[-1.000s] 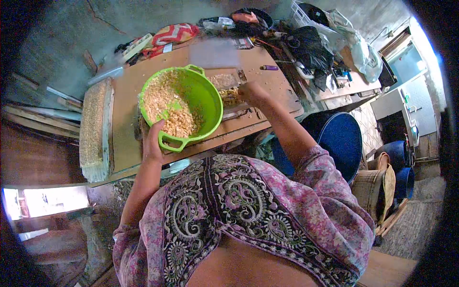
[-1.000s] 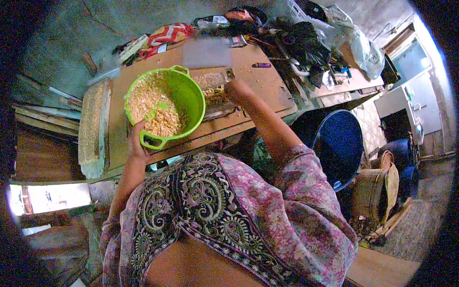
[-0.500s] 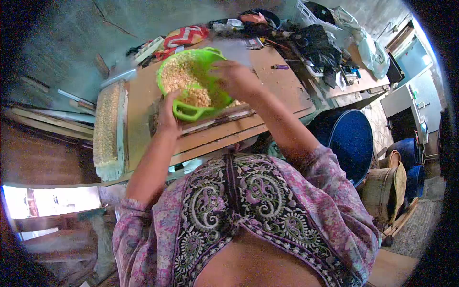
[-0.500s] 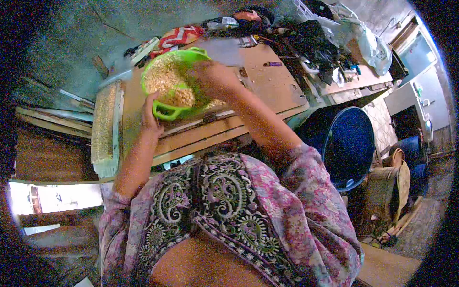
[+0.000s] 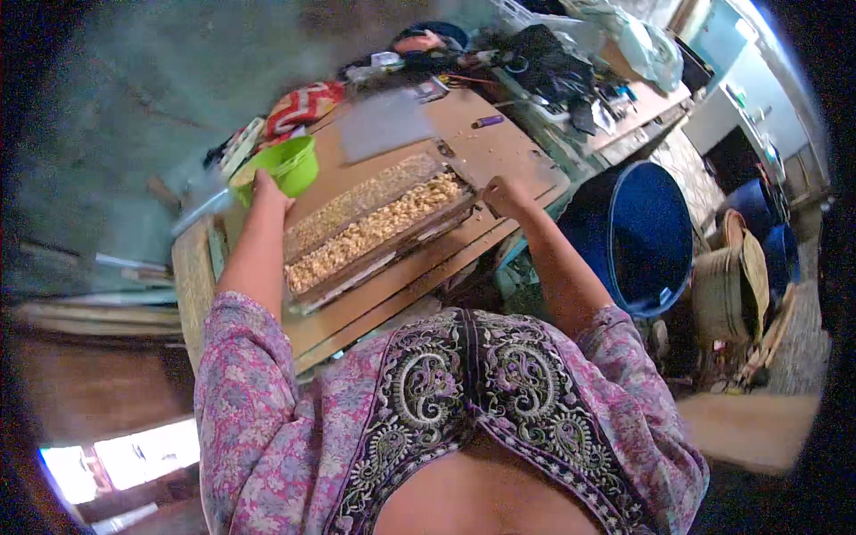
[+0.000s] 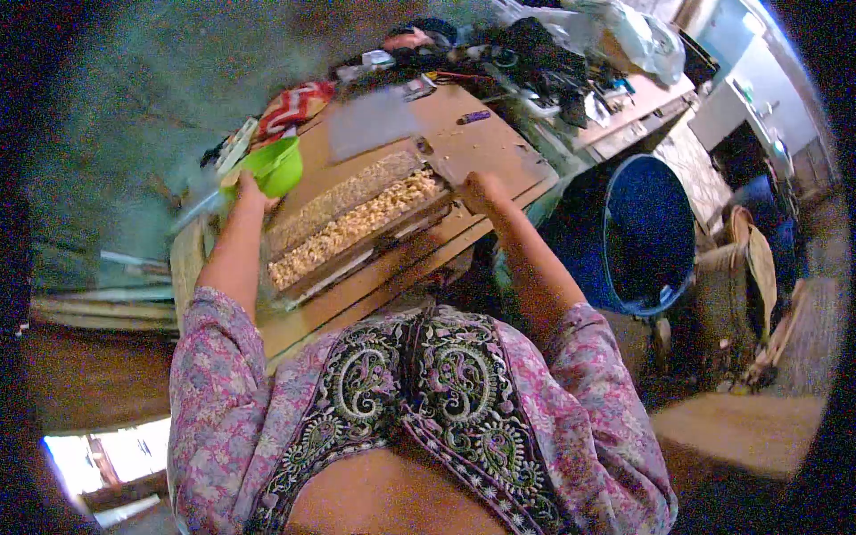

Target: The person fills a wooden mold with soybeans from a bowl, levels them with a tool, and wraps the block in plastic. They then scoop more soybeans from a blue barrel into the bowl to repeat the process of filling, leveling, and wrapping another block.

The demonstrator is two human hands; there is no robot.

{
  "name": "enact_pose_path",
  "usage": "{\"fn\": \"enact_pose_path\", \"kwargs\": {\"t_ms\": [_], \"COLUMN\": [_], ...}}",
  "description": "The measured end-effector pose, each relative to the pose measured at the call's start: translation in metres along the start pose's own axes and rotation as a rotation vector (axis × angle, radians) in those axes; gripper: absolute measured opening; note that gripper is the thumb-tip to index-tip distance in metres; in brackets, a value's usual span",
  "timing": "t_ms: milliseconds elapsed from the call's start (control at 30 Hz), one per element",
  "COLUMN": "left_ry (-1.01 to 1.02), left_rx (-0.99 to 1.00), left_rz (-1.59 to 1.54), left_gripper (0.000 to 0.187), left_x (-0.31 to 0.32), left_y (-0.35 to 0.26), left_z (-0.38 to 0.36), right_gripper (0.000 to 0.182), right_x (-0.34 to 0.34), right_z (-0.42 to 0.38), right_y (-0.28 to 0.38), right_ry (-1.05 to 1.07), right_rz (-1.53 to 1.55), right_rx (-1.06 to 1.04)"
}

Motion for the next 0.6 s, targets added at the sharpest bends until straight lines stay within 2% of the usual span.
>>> {"fn": "enact_pose_path", "kwargs": {"t_ms": [100, 133, 167, 200, 233, 267, 300, 367, 400, 467, 500, 533, 567, 600], "left_ry": [-0.031, -0.046, -0.236, -0.232, -0.275, -0.32, -0.321, 0.19, 0.189, -0.158, -0.165, -0.018, 0.13, 0.451], "left_rx": [-0.019, -0.022, 0.062, 0.057, 0.11, 0.163, 0.156, 0.169, 0.169, 0.378, 0.769, 0.804, 0.834, 1.001], "left_rz": [0.037, 0.063, 0.266, 0.27, 0.226, 0.181, 0.185, -0.083, -0.086, 0.103, 0.366, 0.431, 0.498, 0.814], "left_gripper": [0.045, 0.045, 0.043, 0.043, 0.043, 0.044, 0.044, 0.054, 0.054, 0.05, 0.046, 0.043, 0.04, 0.035], "left_x": [-0.031, -0.028, -0.04, -0.037, -0.038, -0.039, -0.05, -0.041, -0.036, -0.027, -0.005, 0.019, 0.038, 0.068], "left_y": [0.028, 0.029, 0.022, 0.021, 0.017, 0.013, 0.021, 0.037, 0.034, 0.004, -0.027, -0.021, -0.014, -0.003], "left_z": [0.096, 0.094, 0.091, 0.077, 0.068, 0.059, 0.079, 0.139, 0.129, 0.067, 0.013, -0.005, -0.021, -0.049], "right_gripper": [0.023, 0.023, 0.02, 0.018, 0.022, 0.022, 0.022, 0.022, 0.02, 0.019, 0.017, 0.015, 0.012, 0.012], "right_x": [-0.007, -0.01, -0.01, -0.007, -0.01, -0.009, -0.009, -0.006, -0.001, -0.004, -0.014, -0.02, -0.028, -0.027], "right_z": [-0.019, -0.023, -0.027, -0.031, -0.036, -0.038, -0.044, -0.05, -0.047, -0.049, -0.055, -0.06, -0.064, -0.063], "right_y": [0.014, 0.016, 0.017, 0.016, 0.014, 0.008, 0.008, 0.003, -0.006, -0.01, -0.008, -0.006, 0.0, -0.003], "right_ry": [0.014, 0.008, 0.04, 0.073, -0.014, -0.014, -0.027, -0.039, -0.037, -0.036, 0.011, 0.059, 0.014, 0.02], "right_rz": [0.024, 0.023, 0.048, 0.074, 0.109, 0.107, 0.079, 0.047, 0.08, 0.113, 0.189, 0.264, 0.35, 0.347], "right_rx": [-0.042, -0.031, -0.002, 0.026, -0.031, -0.026, -0.064, -0.104, -0.077, -0.056, 0.007, 0.068, 0.0, -0.003]}}
Point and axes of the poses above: each hand's wrist, its own z-axis towards the middle knuckle, its own x-axis out of the palm, y = z × x, the point moved 7 cm from there along z, towards the middle knuckle, and after that the axes turned 12 degrees about x, right-handed, at the moved point
